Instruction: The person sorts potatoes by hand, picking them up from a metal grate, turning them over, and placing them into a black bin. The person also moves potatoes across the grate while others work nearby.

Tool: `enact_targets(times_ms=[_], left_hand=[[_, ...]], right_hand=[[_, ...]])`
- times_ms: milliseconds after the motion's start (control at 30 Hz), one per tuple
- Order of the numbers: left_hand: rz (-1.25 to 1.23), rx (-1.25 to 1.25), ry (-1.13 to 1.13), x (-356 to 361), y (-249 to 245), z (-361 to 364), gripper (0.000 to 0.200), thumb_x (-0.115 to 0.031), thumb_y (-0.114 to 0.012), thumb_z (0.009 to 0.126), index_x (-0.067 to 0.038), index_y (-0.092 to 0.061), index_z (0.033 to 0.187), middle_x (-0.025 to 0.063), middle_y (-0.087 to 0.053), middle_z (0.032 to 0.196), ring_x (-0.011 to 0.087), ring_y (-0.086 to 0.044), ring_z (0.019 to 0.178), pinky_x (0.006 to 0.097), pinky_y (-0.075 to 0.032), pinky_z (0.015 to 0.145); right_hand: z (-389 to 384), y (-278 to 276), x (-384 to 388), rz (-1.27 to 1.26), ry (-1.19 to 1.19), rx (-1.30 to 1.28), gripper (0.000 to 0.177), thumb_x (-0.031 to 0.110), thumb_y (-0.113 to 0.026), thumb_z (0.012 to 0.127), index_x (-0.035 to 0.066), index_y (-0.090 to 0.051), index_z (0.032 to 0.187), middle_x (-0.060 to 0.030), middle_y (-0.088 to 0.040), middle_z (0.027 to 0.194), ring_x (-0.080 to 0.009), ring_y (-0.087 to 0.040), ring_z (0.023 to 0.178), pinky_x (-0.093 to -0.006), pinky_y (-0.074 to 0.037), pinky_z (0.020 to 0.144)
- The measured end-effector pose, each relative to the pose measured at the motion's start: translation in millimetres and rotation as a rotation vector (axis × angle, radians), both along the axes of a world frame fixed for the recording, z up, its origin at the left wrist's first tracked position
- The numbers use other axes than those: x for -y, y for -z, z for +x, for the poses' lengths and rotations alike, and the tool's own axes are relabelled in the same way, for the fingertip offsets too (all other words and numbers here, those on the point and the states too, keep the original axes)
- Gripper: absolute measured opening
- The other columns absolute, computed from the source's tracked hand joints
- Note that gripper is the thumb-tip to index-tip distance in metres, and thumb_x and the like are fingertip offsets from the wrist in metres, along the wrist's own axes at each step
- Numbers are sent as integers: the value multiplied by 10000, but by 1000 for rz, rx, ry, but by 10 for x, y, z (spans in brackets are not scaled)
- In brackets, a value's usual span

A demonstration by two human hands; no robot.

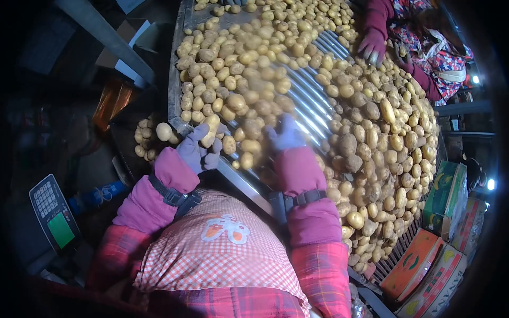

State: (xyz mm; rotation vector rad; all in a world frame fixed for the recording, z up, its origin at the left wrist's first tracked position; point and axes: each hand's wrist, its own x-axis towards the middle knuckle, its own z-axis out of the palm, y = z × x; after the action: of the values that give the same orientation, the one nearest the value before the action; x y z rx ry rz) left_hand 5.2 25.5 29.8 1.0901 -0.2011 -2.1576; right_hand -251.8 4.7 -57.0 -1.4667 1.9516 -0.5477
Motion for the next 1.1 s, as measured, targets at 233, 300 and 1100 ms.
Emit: enact_targets(times_ms=[233,300,1100], left_hand=[[-40,-141,88,-43,183,148,531,-525,-482,906,-108,-496,1234,50,-568,707,194,-498,497,287,-392,470],[-35,-176,57,-36,113,147,549,-525,-481,905,-102,-485,1255,65,-605,740,220,-545,525,308,-432,488],[-89,6,-656,-719,248,1835,576,-435,-577,871,-51,-465,1287,104,-558,1195,240,-566,1067,385,-445,940]], right_hand=[[44,-361,-4,225,349,981,372,354,-540,911,99,-561,1180,-76,-629,1059,-183,-588,910,-316,-474,765],[220,-556,-58,227,225,1354,448,423,-508,916,108,-550,1233,-78,-612,1116,-210,-559,990,-339,-451,850],[-156,-161,263,-176,-4,427,389,216,-544,944,8,-512,1271,-109,-573,1175,-165,-561,1008,-270,-462,852]])
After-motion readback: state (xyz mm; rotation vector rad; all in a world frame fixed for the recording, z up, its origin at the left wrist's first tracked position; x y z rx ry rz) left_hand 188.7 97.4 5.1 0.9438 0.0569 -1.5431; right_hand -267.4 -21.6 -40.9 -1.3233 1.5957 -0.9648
